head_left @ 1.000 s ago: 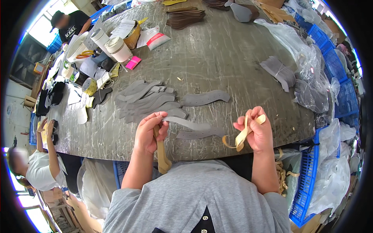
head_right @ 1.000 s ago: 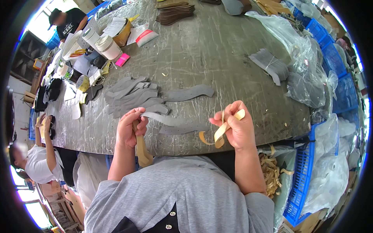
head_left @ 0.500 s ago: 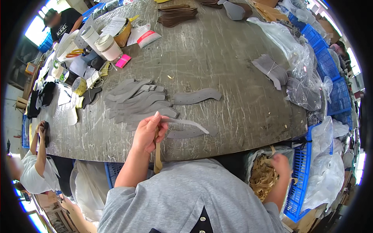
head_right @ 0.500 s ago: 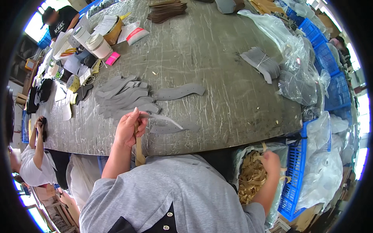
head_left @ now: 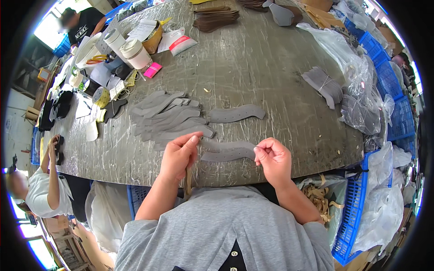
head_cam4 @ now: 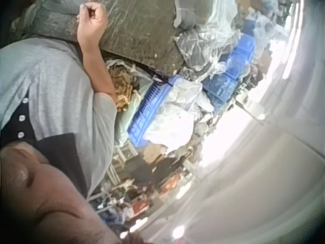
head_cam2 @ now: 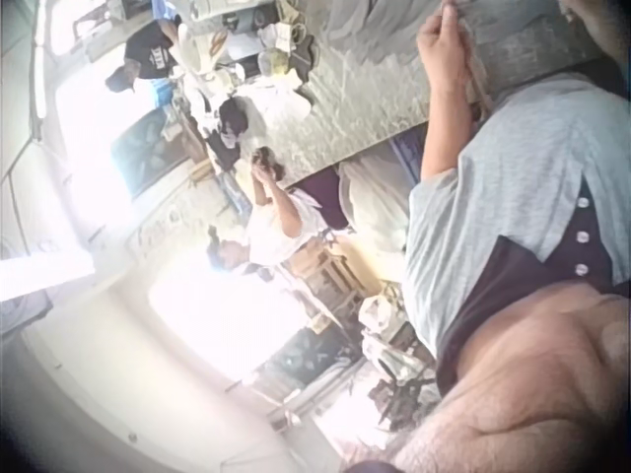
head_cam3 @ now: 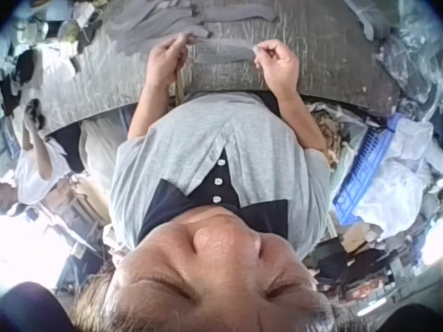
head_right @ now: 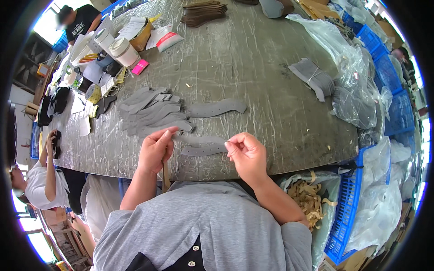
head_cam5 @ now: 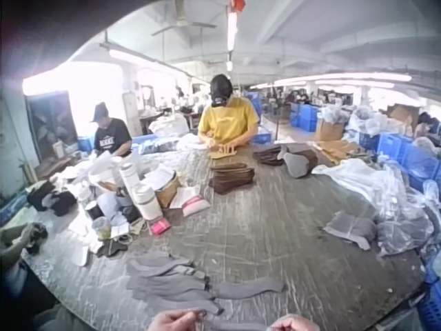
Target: The person sits at a workbench and repeatedly picks up gray fabric shoe parts and small beige rubber strips. They align the rubber strip with the edge of the fabric part and press them together by hand. After processing several units, the person stacks the finished parts and places the stack into a clear plastic bag.
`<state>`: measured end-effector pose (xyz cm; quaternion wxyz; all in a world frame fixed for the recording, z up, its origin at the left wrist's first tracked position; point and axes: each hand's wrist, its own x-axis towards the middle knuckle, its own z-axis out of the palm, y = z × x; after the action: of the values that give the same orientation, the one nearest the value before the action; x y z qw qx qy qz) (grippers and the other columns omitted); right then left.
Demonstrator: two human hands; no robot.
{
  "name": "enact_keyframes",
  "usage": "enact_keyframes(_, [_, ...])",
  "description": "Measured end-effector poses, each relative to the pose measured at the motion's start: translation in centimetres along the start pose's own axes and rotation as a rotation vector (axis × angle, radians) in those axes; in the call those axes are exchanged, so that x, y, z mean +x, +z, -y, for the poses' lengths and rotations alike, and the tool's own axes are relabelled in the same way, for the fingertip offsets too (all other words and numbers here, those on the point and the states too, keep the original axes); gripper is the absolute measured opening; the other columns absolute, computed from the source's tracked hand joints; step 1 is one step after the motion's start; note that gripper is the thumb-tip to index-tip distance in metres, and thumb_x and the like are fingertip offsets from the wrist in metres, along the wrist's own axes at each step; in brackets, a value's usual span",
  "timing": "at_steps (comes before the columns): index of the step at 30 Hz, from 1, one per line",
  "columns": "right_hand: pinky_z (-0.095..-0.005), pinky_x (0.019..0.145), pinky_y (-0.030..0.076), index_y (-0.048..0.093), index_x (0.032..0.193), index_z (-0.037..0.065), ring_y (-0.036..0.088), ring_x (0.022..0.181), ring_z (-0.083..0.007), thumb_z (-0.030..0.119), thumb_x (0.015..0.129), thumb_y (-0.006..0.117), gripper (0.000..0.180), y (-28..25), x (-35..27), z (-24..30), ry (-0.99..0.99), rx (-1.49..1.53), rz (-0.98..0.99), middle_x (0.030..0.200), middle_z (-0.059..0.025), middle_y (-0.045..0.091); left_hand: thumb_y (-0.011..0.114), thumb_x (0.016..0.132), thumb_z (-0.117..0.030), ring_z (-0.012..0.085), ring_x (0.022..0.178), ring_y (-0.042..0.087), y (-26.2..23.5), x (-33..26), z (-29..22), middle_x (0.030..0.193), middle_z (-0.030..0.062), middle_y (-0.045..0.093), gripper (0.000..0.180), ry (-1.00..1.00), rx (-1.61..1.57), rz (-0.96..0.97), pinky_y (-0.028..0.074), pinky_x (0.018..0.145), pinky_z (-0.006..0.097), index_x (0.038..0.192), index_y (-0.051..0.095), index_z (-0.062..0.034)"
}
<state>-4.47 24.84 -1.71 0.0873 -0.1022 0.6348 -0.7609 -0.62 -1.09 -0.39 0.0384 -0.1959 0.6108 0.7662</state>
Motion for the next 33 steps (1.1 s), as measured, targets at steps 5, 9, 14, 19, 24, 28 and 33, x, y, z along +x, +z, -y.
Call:
enact_keyframes(5, [-0.0213,0.057,0.046,0.062,0.087,0.001,0.056,0.065,-0.0061,0.001,0.091,0.067,0.007,-0.9,-0.3,-0.8,0.112,0.159,-0.066,0.078,-0.0015,0.060,0.070,0.089,-0.005,0.0037,0.048,0.042,-0.9,-0.1,0.1,0.063,-0.0021,0.057,0.009,0.066,0.141,-0.023,0.030,0.042,0.019,0.095,0.070,0.0009])
enact_keyframes(9, [-0.0209,0.057,0.045,0.061,0.099,0.000,0.055,0.064,-0.0048,0.000,0.089,0.069,0.012,-1.7,-0.7,-1.3,0.219,0.033,-0.100,0.077,-0.0011,0.061,0.073,0.086,-0.007,0.0033,0.059,0.047,-1.2,0.1,0.2,0.068,-0.0026,0.061,0.009,0.120,0.367,0.024,0.037,0.053,0.021,0.092,0.072,0.0000])
enact_keyframes(14, [-0.0212,0.057,0.045,0.058,0.111,0.001,0.054,0.063,-0.0041,-0.002,0.086,0.069,0.028,-2.0,-0.4,-2.7,0.214,-0.187,-0.146,0.074,-0.0015,0.063,0.073,0.084,-0.007,0.0086,0.070,0.058,0.1,-0.1,-0.5,0.075,0.0045,0.068,0.010,0.105,0.661,0.017,0.046,0.063,0.025,0.087,0.072,0.0025])
enact_keyframes(19, [-0.0236,0.058,0.047,0.058,0.111,0.000,0.056,0.063,-0.0056,-0.001,0.084,0.069,0.030,-2.2,-0.4,-4.1,0.223,-0.399,-0.089,0.072,-0.0028,0.063,0.075,0.079,-0.009,0.0161,0.069,0.062,0.0,0.6,1.2,0.076,0.0136,0.069,0.016,0.144,0.907,0.070,0.050,0.066,0.031,0.089,0.071,0.0025])
enact_keyframes(24, [-0.0253,0.057,0.047,0.059,0.110,0.000,0.057,0.061,-0.0071,0.000,0.082,0.069,0.030,-2.4,-0.3,-4.3,0.196,-0.486,-0.075,0.070,-0.0039,0.063,0.071,0.081,-0.012,0.0350,0.079,0.068,0.4,1.3,1.5,0.082,0.0206,0.069,0.016,0.076,0.966,0.105,0.053,0.072,0.040,0.089,0.071,0.0016])
enact_keyframes(28, [-0.0260,0.056,0.047,0.059,0.109,0.000,0.057,0.058,-0.0084,-0.001,0.081,0.069,0.030,-2.6,-0.4,-4.6,0.187,-0.495,-0.072,0.069,-0.0050,0.063,0.072,0.079,-0.009,0.0220,0.068,0.064,0.2,1.6,2.1,0.075,0.0164,0.069,0.014,0.092,0.968,0.112,0.050,0.065,0.035,0.088,0.071,0.0016])
enact_keyframes(33, [-0.0270,0.055,0.047,0.059,0.108,0.000,0.057,0.057,-0.0097,-0.001,0.081,0.069,0.029,-2.4,-0.3,-4.5,0.171,-0.535,-0.063,0.067,-0.0060,0.063,0.071,0.079,-0.009,0.0217,0.065,0.064,0.1,1.8,2.4,0.073,0.0160,0.068,0.013,0.100,0.978,0.122,0.050,0.062,0.035,0.087,0.071,0.0016])
